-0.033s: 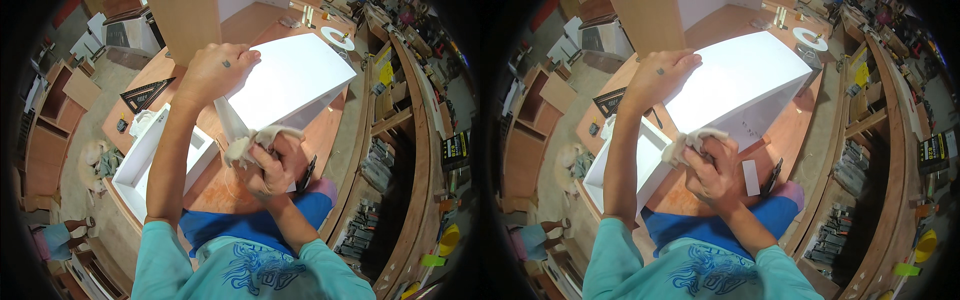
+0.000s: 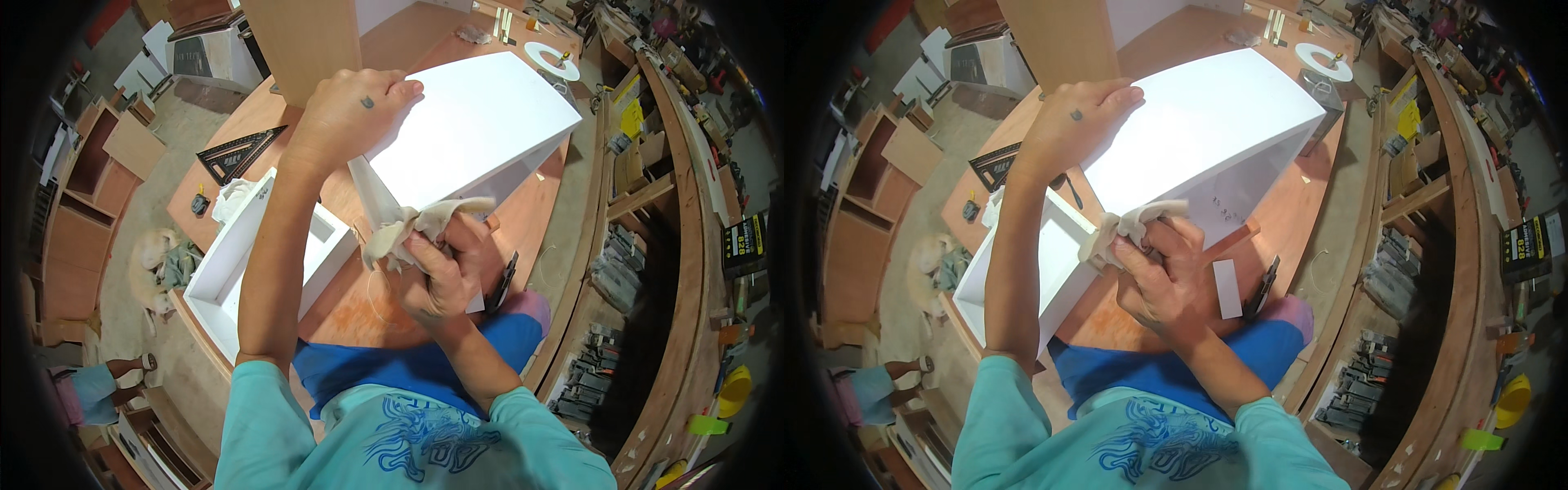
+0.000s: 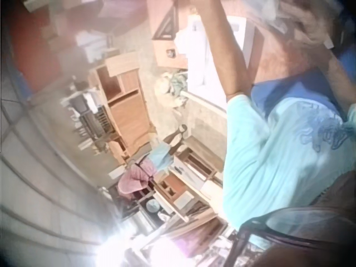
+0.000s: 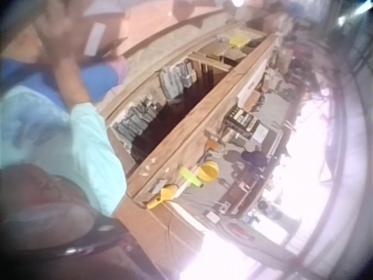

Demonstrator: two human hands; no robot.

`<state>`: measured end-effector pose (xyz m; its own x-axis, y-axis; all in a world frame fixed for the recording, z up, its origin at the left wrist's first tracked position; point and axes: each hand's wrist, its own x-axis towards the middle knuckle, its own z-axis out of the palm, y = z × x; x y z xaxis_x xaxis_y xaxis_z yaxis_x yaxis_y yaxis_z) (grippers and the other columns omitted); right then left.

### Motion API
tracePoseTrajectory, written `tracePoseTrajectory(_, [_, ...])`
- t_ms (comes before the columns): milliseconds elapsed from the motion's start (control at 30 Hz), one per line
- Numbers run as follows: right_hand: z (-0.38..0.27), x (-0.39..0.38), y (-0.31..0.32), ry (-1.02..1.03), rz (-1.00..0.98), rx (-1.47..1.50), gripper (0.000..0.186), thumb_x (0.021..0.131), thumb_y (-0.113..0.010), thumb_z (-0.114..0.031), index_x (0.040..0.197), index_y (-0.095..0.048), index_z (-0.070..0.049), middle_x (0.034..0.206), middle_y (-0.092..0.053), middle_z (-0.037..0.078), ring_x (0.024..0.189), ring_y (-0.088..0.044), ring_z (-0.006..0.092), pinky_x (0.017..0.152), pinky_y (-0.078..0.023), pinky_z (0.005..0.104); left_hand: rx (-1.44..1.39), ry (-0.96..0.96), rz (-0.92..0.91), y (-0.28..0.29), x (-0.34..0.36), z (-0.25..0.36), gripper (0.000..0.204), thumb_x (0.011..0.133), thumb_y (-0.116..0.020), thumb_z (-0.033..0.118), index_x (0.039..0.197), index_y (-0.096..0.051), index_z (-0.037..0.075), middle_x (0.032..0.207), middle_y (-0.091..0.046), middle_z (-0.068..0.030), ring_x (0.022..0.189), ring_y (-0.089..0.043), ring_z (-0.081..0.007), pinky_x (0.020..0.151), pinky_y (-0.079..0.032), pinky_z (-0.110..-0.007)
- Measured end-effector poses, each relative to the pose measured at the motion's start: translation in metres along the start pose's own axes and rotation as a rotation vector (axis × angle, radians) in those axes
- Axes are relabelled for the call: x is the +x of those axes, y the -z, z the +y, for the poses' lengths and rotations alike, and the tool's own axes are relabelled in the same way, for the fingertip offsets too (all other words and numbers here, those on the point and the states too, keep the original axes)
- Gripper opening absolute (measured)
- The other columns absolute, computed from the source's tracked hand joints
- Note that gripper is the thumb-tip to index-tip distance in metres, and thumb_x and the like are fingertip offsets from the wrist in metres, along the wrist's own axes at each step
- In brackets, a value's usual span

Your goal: The person sands the edges and surfaces of a white rectangular box using a sanding block, then wipes the box with a cloth. The person also uses a utility knife to trim edges and continues sanding and wiping the box.

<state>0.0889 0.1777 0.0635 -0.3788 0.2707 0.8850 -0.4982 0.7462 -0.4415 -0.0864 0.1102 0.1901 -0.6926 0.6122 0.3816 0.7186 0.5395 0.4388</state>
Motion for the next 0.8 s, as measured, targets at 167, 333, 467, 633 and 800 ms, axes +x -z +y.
tracePoseTrajectory(167, [0.022, -0.056, -0.002, -0.097, -0.03, 0.034, 0.046, 0.065, -0.079, 0.01, 0.105, -0.073, -0.012, 0.105, -0.058, 0.008, 0.099, -0.057, 0.0316, 0.083, -0.049, 0.0429, -0.051, 0.065, -0.039, 0.004, 0.001, 0.004, 0.041, 0.099, -0.054, 0.041, 0.103, -0.074, 0.005, 0.08, -0.069, -0.0171, 0.076, -0.065, -0.0337, 0.074, -0.051, -0.043])
tracePoseTrajectory(333, [0.01, -0.006, 0.004, -0.086, -0.048, 0.285, 0.036, 0.07, -0.078, 0.004, 0.103, -0.072, -0.008, 0.111, -0.059, 0.01, 0.103, -0.059, 0.0306, 0.087, -0.05, 0.0419, -0.081, 0.115, -0.044, 0.004, 0.004, 0.007, 0.042, 0.099, -0.056, 0.041, 0.111, -0.075, 0.006, 0.089, -0.073, -0.0197, 0.081, -0.07, -0.0336, 0.078, -0.053, -0.041])
tracePoseTrajectory(467, [-0.002, 0.07, 0.01, 0.253, 0.119, 0.208, 0.032, 0.072, -0.08, -0.005, 0.103, -0.072, -0.006, 0.117, -0.063, 0.009, 0.105, -0.061, 0.0289, 0.091, -0.049, 0.043, -0.168, 0.135, -0.023, 0.005, -0.002, -0.004, 0.039, 0.099, -0.059, 0.036, 0.114, -0.073, 0.003, 0.089, -0.073, -0.0199, 0.079, -0.069, -0.0282, 0.076, -0.052, -0.036])
tracePoseTrajectory(633, [0.064, 0.097, 0.047, 0.323, -0.079, 0.008, 0.02, 0.071, -0.077, -0.008, 0.09, -0.072, -0.008, 0.108, -0.068, 0.006, 0.106, -0.063, 0.0249, 0.094, -0.048, 0.0421, -0.224, 0.091, -0.02, 0.008, -0.002, -0.009, 0.044, 0.101, -0.06, 0.036, 0.116, -0.071, -0.004, 0.094, -0.076, -0.0181, 0.086, -0.07, -0.0223, 0.08, -0.052, -0.032])
tracePoseTrajectory(800, [0.133, 0.134, 0.092, 0.187, 0.016, -0.195, 0.01, 0.074, -0.073, -0.008, 0.084, -0.072, -0.009, 0.11, -0.069, 0.008, 0.103, -0.063, 0.0285, 0.094, -0.048, 0.039, -0.168, 0.099, -0.04, 0.01, 0.003, 0.0, 0.041, 0.102, -0.058, 0.031, 0.118, -0.07, -0.005, 0.097, -0.076, -0.0156, 0.09, -0.069, -0.0204, 0.084, -0.052, -0.031])
